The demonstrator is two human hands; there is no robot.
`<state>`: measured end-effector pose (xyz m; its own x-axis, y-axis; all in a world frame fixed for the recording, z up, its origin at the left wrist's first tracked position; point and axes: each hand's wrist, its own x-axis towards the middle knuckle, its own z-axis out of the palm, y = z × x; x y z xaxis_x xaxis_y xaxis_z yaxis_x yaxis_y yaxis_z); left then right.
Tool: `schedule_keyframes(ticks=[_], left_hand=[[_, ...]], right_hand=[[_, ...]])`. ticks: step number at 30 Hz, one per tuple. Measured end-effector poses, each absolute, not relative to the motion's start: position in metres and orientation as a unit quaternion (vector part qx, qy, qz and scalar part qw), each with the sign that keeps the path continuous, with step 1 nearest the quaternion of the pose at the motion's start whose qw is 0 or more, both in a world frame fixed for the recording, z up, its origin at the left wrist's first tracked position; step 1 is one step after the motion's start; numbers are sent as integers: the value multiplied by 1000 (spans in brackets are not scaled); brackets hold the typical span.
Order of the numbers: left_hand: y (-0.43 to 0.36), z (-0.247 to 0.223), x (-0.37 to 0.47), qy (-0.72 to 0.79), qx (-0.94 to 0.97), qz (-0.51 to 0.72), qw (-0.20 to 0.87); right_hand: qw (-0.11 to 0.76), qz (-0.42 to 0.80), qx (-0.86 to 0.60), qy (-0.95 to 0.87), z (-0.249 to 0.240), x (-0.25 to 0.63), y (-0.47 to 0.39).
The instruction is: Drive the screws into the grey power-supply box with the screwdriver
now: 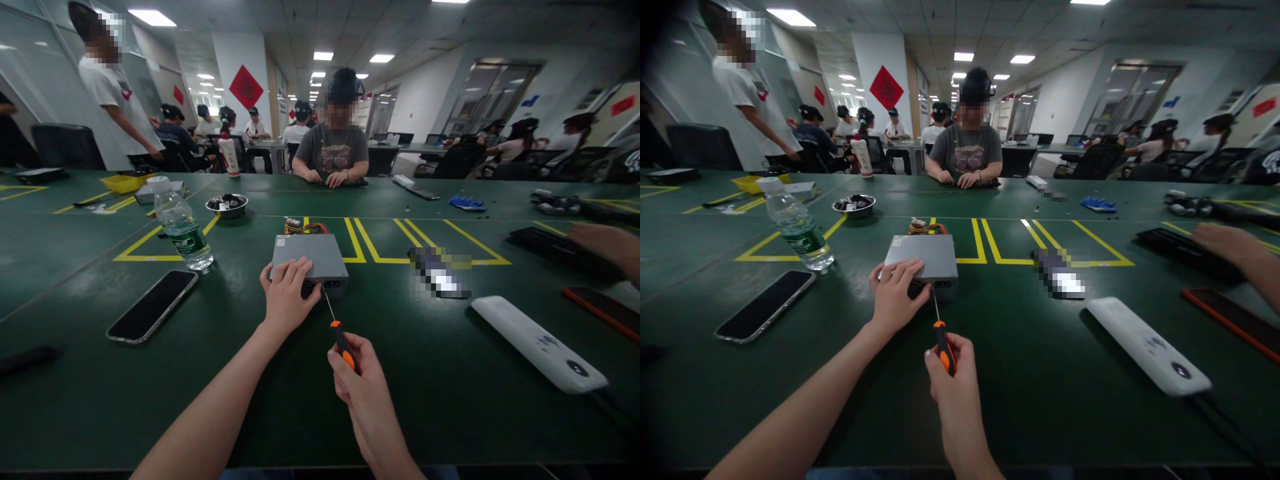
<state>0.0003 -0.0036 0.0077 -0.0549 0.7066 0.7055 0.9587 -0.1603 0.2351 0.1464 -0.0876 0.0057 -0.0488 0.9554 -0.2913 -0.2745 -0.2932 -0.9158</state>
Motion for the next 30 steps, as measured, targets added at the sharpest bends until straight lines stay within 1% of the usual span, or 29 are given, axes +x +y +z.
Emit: schedule_keyframes(ticks=[3, 6, 9, 12, 14, 15, 17, 19, 21, 23, 25, 27, 29, 30], left_hand=[[-3, 8, 0, -623, -668, -369, 173], [-3, 7, -1, -618, -670, -373, 172], [-3, 7, -1, -618, -668, -378, 170], [-4, 8, -1, -621, -668, -375, 169], [-4, 8, -1, -622, -668, -374, 169], [-4, 8, -1, -622, -668, -373, 169], [-4, 8, -1, -622, -669, -372, 167], [-4, 8, -1, -622, -668, -373, 166], [-4, 7, -1, -622, -668, -374, 165], [-4, 7, -1, -621, -668, -374, 167], [-4, 7, -1, -621, -669, -373, 168], [-4, 7, -1, -623, -668, -372, 167], [-4, 7, -1, -625, -667, -371, 165], [-4, 7, -1, -625, -667, -370, 164]], right_hand=[[502, 699, -451, -237, 15, 141, -89], [487, 746, -418, -179, 19, 142, -87], [474, 766, -398, -171, 16, 142, -86], [459, 753, -422, -210, 12, 141, -85], [444, 708, -464, -294, 9, 141, -85], [439, 666, -488, -355, 8, 142, -84], [426, 544, -527, -495, 6, 144, -82], [393, 406, -552, -613, 4, 146, -81], [352, 306, -568, -678, 4, 149, -80], [333, 281, -572, -695, 4, 150, -80], [341, 350, -551, -677, 6, 151, -80], [374, 494, -509, -598, 8, 151, -79], [423, 648, -459, -436, 10, 149, -78], [444, 700, -437, -349, 12, 148, -77]])
